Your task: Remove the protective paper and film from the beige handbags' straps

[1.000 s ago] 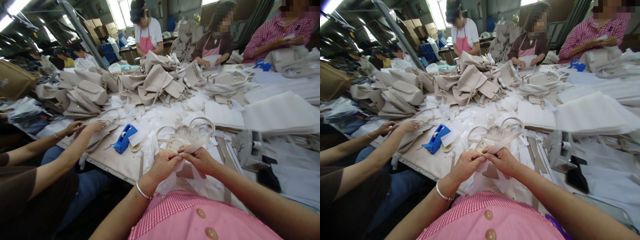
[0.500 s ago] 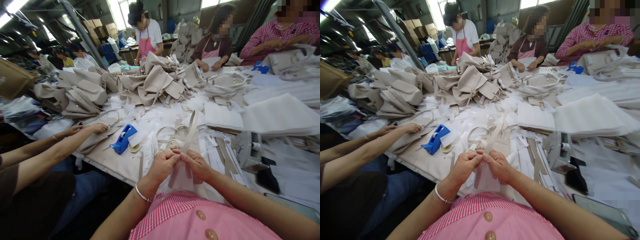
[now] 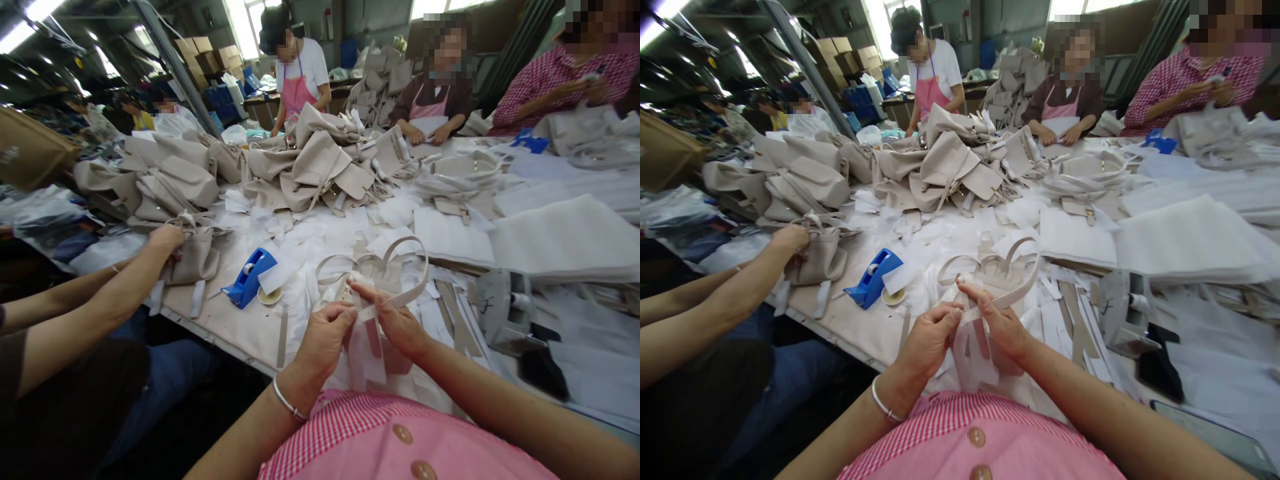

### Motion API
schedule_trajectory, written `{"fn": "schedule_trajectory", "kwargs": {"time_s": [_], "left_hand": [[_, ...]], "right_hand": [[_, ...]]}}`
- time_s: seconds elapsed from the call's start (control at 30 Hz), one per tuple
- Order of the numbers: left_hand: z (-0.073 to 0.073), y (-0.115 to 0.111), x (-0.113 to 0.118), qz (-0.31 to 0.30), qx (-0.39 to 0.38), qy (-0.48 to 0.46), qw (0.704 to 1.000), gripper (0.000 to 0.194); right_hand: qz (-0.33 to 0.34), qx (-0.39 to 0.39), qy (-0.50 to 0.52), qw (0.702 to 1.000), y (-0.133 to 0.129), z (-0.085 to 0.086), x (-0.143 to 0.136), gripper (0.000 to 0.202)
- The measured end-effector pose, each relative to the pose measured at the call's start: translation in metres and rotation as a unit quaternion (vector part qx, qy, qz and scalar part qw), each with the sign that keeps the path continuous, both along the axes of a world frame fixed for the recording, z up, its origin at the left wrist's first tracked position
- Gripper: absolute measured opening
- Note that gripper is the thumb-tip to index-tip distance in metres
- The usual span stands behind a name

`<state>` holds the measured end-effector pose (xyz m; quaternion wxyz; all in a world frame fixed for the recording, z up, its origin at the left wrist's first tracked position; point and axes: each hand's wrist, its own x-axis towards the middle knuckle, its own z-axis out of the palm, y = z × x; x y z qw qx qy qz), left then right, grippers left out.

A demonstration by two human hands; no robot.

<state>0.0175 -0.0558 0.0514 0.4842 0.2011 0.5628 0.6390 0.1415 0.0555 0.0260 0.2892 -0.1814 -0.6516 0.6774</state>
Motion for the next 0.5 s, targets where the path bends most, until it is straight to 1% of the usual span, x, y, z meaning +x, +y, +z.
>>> {"fn": "schedule_trajectory", "kwargs": {"time_s": [0.07,0.1,0.13,0.2,0.27,0.3,0.33,0.4,0.43,0.47,0.5], "left_hand": [[0.001,0.002,-0.003,-0.005,0.002,-0.044,0.999,0.030],[0.001,0.003,-0.004,-0.024,-0.004,-0.033,0.999,0.029],[0.002,0.002,-0.006,-0.050,-0.011,0.002,0.999,0.025],[0.004,0.001,-0.008,-0.092,-0.016,0.119,0.989,0.015],[0.006,0.000,-0.009,-0.108,0.000,0.217,0.970,0.012],[0.006,0.001,-0.009,-0.108,0.006,0.239,0.965,0.012],[0.005,0.001,-0.008,-0.105,0.005,0.241,0.965,0.014],[0.004,0.002,-0.007,-0.090,-0.010,0.230,0.969,0.017],[0.003,0.002,-0.006,-0.080,-0.018,0.235,0.968,0.019],[0.002,0.001,-0.006,-0.072,-0.020,0.254,0.964,0.019],[0.001,0.000,-0.006,-0.071,-0.018,0.281,0.957,0.020]], "right_hand": [[0.028,0.039,-0.003,0.999,-0.003,-0.003,0.003,0.050],[0.042,0.048,-0.013,0.998,-0.002,-0.004,0.004,0.051],[0.059,0.055,-0.027,0.996,0.000,-0.003,0.005,0.052],[0.097,0.060,-0.063,0.991,0.008,0.000,0.007,0.053],[0.134,0.077,-0.093,0.984,0.015,0.002,0.008,0.054],[0.146,0.097,-0.098,0.980,0.017,0.002,0.009,0.055],[0.154,0.124,-0.100,0.975,0.017,0.001,0.009,0.055],[0.153,0.176,-0.097,0.968,0.013,-0.004,0.009,0.056],[0.149,0.185,-0.096,0.967,0.009,-0.007,0.009,0.057],[0.148,0.172,-0.096,0.969,0.006,-0.010,0.009,0.058],[0.147,0.134,-0.092,0.976,0.003,-0.011,0.010,0.061]]}}
